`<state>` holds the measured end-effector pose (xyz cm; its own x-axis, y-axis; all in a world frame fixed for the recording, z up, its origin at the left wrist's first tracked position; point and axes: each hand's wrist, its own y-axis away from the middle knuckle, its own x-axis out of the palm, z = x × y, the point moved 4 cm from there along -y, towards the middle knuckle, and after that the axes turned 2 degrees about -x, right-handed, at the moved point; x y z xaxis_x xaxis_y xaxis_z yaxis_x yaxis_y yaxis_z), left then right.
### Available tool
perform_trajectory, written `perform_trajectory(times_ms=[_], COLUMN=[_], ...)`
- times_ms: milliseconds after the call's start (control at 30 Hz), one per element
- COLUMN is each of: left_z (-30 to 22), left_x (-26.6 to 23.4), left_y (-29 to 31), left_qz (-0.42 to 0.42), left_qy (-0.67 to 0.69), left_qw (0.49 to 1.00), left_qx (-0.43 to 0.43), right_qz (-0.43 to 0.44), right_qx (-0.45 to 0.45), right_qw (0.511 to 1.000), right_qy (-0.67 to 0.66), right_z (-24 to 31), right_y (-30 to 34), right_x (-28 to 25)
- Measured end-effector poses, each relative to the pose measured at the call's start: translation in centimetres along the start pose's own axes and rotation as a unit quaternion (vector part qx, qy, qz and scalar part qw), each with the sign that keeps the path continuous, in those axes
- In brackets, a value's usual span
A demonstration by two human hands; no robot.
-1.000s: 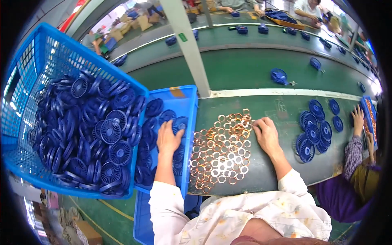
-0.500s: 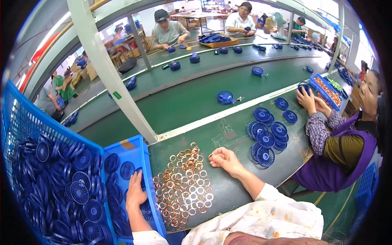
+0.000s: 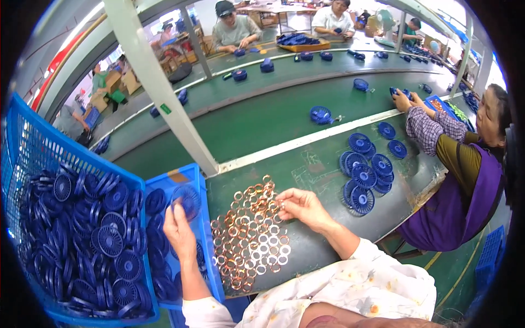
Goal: The person attaches metal rings to blue plastic components by hand on an assembly line.
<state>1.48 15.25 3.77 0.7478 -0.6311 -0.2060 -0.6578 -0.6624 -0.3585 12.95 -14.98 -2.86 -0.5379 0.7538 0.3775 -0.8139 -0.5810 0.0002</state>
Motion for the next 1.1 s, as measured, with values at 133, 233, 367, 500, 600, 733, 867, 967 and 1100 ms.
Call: perform_trajectory(times_ms=[133,233,367,500,600,733,867,967,1100], left_z=[-0.2,0.4,0.6,1.1,1.1,1.4,0.8,1.1,1.7], left_x=[5.0,7.3,8.3,8.1,8.1,8.4,8.6,8.7,8.2], left_y=[3.5,5.9,7.0,7.1,7.1,7.1,7.2,7.3,7.6], left_qz=[0.175,0.254,0.291,0.288,0.290,0.302,0.323,0.318,0.311], left_qy=[0.240,0.244,0.272,0.290,0.291,0.273,0.248,0.224,0.234], left_qw=[0.938,0.896,0.863,0.857,0.855,0.862,0.871,0.876,0.870], left_qx=[-0.181,-0.270,-0.310,-0.314,-0.317,-0.302,-0.273,-0.286,-0.304], right_qz=[0.014,0.040,0.035,0.034,0.025,0.028,0.018,0.019,0.057], right_qx=[0.023,-0.016,-0.060,-0.161,-0.204,-0.314,-0.278,-0.280,-0.306], right_qw=[0.999,0.998,0.989,0.939,0.916,0.837,0.830,0.827,0.829], right_qy=[-0.018,0.045,0.132,0.302,0.345,0.447,0.484,0.487,0.464], right_z=[2.4,2.3,1.9,3.1,3.0,2.9,2.8,2.7,1.5], right_y=[0.4,0.5,0.6,0.8,0.5,0.4,0.5,0.4,0.2], right_x=[2.7,4.1,5.3,6.9,7.5,8.1,8.0,7.8,7.2])
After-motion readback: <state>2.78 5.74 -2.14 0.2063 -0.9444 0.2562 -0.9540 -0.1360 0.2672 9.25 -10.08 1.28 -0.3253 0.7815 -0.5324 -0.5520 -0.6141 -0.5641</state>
